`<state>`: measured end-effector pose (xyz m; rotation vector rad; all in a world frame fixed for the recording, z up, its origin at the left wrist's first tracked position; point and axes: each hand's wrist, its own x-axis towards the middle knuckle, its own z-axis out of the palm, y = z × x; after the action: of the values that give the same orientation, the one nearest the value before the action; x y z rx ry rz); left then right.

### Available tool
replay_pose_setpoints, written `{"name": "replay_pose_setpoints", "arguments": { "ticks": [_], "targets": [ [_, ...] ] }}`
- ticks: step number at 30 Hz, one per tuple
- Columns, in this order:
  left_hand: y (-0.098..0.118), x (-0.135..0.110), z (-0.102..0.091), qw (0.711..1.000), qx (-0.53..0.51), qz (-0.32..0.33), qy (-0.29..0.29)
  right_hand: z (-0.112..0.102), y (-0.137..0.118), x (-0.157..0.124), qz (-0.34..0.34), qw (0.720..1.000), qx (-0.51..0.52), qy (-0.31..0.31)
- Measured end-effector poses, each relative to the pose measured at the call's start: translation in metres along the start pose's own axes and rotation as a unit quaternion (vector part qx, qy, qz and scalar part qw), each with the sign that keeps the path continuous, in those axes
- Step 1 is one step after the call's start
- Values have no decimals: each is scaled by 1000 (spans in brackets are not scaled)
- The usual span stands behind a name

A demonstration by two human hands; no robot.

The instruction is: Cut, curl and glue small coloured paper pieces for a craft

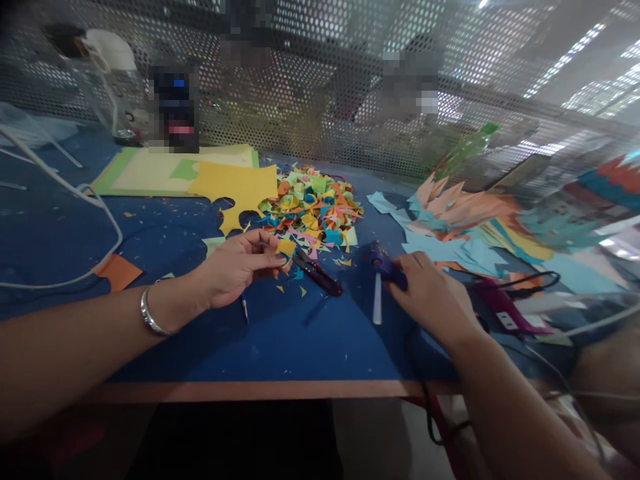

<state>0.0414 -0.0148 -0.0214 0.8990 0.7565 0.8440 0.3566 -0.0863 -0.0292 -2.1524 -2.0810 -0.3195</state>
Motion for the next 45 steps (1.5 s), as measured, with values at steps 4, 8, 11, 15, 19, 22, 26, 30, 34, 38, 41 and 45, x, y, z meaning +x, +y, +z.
{"name": "replay_pose_setpoints", "arguments": {
  "ticks": [4,8,11,15,19,22,26,30,34,38,41,45],
  "targets": [
    [0,0,0,1000,10,1,-7,-17,2,2,-5,995,20,-94],
    [-2,2,-1,999,28,18,-10,-39,-17,0,-29,996,65,-47],
    [-3,2,-1,998,55,34,-16,-49,-52,2,-86,987,136,12],
    [-6,1,0,993,97,60,-20,-50,-99,14,-168,966,196,7],
    [-7,2,-1,989,117,89,-15,-42,-123,29,-207,956,207,33],
    [-7,3,-2,985,136,104,-7,-37,-129,35,-219,948,225,45],
    [-7,4,-4,983,147,110,-6,-33,-131,37,-228,941,247,50],
    [-7,4,-5,982,151,116,7,-31,-131,37,-216,935,278,48],
    [-7,5,-5,977,173,125,15,-26,-131,38,-206,931,299,50],
    [-9,8,-6,972,196,130,9,-22,-131,38,-190,929,315,40],
    [-8,8,-5,972,197,126,-5,-19,-129,38,-181,929,321,36],
    [-1,3,-2,981,170,96,-5,-18,-128,37,-178,929,321,46]
  ]
}}
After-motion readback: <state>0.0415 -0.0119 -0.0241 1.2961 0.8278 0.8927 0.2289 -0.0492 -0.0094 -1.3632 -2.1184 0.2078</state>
